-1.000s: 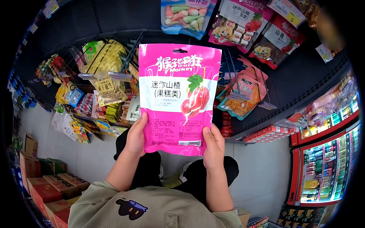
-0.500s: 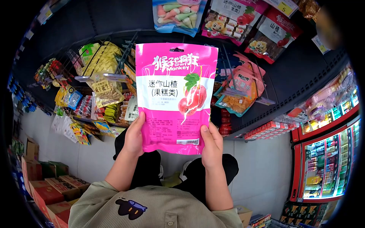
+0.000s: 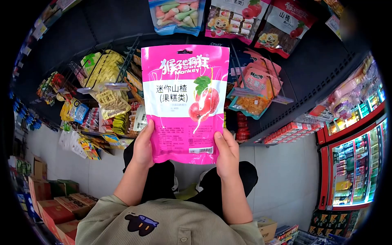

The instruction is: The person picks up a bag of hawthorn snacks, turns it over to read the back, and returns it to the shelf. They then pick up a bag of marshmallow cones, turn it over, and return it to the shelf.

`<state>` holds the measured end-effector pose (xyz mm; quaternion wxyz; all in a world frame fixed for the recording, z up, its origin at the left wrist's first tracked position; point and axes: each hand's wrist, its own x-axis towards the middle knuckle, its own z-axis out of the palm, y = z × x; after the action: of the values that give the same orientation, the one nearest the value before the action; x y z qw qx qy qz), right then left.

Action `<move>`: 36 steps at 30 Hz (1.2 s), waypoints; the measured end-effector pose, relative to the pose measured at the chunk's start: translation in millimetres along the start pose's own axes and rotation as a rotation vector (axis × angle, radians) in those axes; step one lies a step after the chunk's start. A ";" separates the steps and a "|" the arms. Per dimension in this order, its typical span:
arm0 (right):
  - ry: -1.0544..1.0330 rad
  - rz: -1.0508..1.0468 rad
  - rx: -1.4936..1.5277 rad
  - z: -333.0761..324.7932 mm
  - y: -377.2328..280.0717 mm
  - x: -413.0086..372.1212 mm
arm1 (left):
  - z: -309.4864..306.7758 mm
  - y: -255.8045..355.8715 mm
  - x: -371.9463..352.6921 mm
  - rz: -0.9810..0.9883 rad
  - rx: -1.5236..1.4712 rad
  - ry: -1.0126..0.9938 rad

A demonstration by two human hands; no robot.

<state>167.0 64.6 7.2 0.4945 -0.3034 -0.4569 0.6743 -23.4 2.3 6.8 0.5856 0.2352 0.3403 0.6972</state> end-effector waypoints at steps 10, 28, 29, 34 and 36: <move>0.011 0.017 0.005 3.3 0.6 0.1 | -0.6 2.4 -1.7 0.012 -0.014 -0.014; -0.014 0.021 -0.044 18.7 3.2 3.2 | -14.8 8.3 -4.4 0.016 -0.090 -0.009; -0.016 0.022 -0.046 19.0 3.3 3.3 | -15.0 8.5 -4.3 0.018 -0.097 -0.006; -0.026 0.027 -0.030 19.0 3.3 3.4 | -15.7 9.1 -5.0 0.010 -0.097 -0.008; -0.027 0.025 -0.032 19.4 2.8 3.0 | -15.4 9.1 -5.3 0.009 -0.100 -0.008</move>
<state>148.2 61.1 12.6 0.4751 -0.3078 -0.4705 0.6769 -39.6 -6.7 3.8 0.5949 0.2101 0.3016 0.7148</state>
